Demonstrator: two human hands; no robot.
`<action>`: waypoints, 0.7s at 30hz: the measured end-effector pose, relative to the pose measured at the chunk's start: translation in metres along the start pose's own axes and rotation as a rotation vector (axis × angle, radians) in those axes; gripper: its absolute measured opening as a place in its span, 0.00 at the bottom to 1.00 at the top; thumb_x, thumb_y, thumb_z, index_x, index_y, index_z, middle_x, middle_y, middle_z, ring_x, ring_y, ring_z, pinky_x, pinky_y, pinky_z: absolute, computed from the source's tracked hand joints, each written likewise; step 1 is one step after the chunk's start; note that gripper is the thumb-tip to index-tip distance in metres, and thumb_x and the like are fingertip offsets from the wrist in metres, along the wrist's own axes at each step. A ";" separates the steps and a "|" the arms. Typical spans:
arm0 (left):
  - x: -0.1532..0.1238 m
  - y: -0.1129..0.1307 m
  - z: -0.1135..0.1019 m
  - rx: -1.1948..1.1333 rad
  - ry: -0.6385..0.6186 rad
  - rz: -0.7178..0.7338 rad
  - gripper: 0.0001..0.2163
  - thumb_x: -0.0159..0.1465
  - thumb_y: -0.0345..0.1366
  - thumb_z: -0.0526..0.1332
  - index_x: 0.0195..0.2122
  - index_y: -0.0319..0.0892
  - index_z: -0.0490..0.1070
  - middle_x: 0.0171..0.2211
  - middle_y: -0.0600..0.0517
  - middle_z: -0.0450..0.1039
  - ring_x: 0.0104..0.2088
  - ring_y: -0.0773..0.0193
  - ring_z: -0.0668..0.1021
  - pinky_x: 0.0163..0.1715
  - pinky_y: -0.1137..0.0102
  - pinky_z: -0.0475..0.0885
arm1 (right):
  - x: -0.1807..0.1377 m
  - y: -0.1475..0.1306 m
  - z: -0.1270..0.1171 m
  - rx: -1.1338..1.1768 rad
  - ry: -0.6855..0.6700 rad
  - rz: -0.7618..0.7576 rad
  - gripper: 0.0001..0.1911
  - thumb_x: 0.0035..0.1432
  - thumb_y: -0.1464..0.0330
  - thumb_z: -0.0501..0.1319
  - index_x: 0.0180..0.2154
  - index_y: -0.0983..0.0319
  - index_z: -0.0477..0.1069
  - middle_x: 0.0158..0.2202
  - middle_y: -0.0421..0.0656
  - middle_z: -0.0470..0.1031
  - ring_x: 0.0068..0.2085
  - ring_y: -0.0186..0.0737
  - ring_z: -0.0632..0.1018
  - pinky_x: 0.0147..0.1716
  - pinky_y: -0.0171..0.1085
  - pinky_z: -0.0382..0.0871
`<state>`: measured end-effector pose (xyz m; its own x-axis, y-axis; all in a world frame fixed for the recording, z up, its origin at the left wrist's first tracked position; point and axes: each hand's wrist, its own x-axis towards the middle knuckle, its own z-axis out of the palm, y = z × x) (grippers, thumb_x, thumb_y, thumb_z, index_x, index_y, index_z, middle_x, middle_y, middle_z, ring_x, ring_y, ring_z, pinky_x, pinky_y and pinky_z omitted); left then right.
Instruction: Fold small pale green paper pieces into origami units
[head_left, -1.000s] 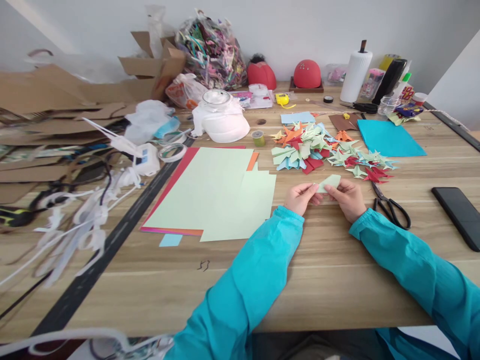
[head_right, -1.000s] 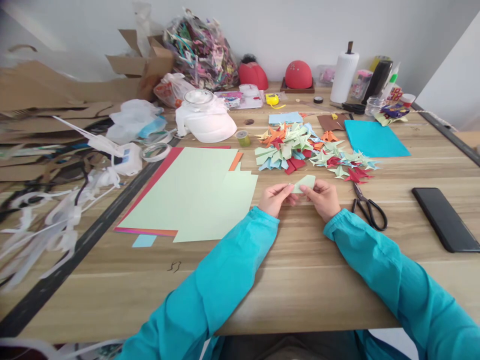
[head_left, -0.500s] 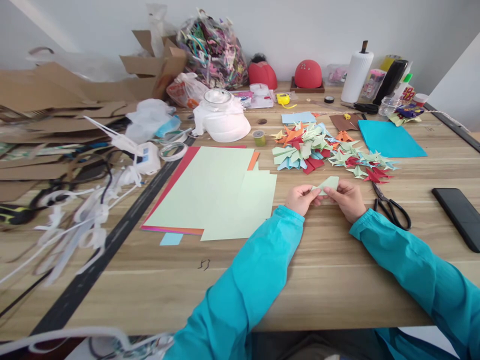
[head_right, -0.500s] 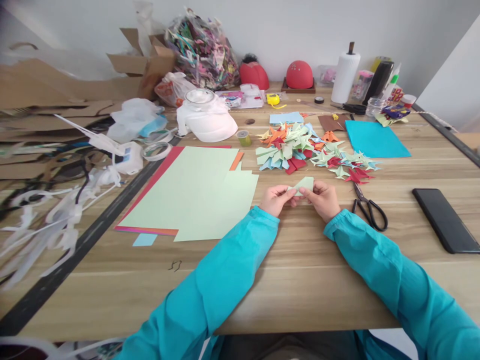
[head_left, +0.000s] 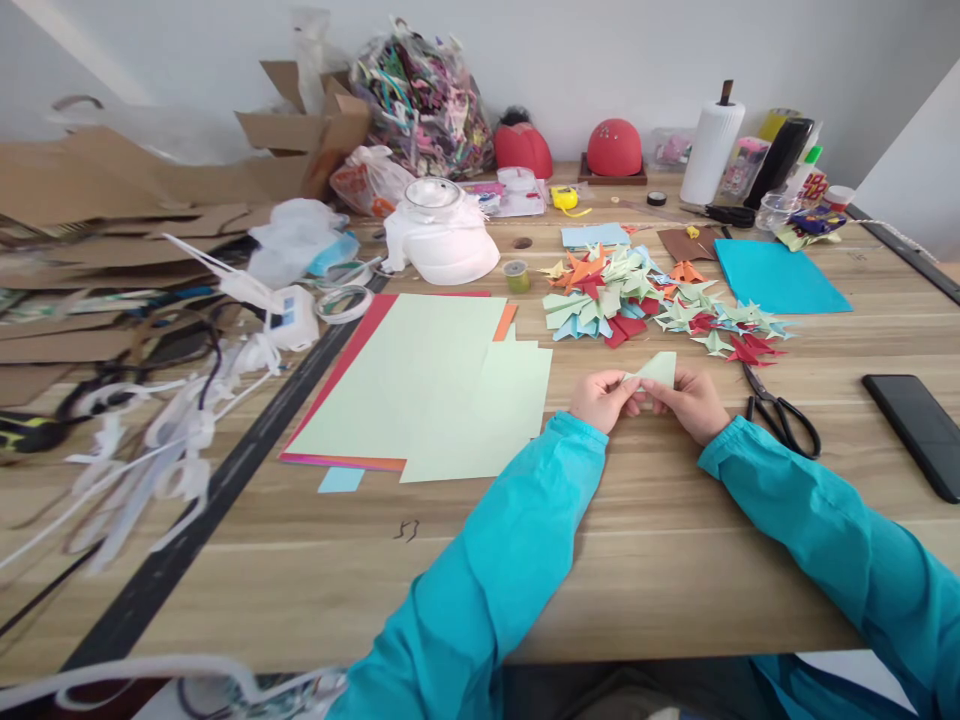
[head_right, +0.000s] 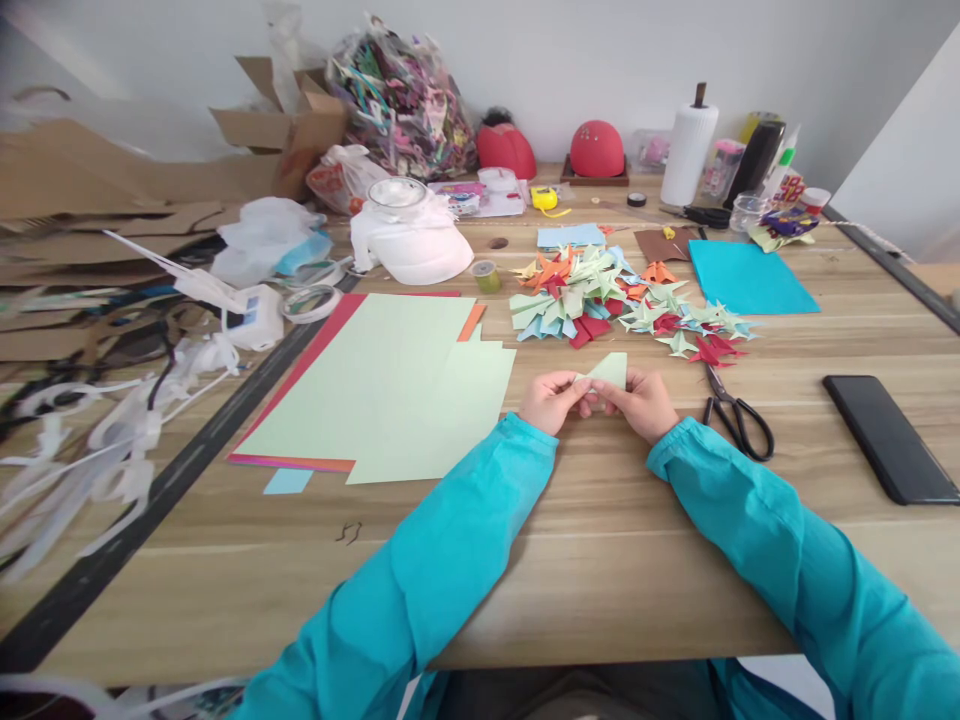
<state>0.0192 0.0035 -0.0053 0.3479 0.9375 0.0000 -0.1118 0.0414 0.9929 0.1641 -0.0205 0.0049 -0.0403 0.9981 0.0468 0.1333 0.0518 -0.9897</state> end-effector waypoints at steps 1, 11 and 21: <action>0.000 0.000 0.000 -0.008 -0.002 -0.005 0.15 0.49 0.46 0.62 0.23 0.37 0.71 0.16 0.54 0.69 0.16 0.71 0.70 0.19 0.74 0.66 | 0.000 0.000 0.000 -0.008 0.005 0.004 0.18 0.41 0.56 0.65 0.20 0.65 0.68 0.14 0.37 0.67 0.18 0.30 0.66 0.18 0.31 0.59; 0.001 -0.003 -0.001 -0.087 -0.004 -0.049 0.15 0.50 0.46 0.62 0.25 0.37 0.72 0.18 0.53 0.71 0.19 0.70 0.72 0.22 0.73 0.69 | 0.001 0.001 0.000 -0.026 0.013 -0.030 0.18 0.42 0.55 0.64 0.21 0.64 0.67 0.15 0.37 0.67 0.19 0.30 0.66 0.19 0.32 0.59; 0.001 -0.002 0.000 -0.070 -0.019 -0.054 0.14 0.49 0.44 0.64 0.24 0.35 0.71 0.20 0.52 0.72 0.18 0.71 0.71 0.20 0.73 0.68 | 0.002 0.000 -0.001 -0.003 0.035 -0.033 0.19 0.42 0.54 0.64 0.19 0.64 0.65 0.15 0.37 0.67 0.19 0.29 0.66 0.20 0.32 0.60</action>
<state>0.0200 0.0046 -0.0072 0.3732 0.9264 -0.0507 -0.1568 0.1169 0.9807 0.1647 -0.0189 0.0048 -0.0100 0.9964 0.0843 0.1353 0.0848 -0.9872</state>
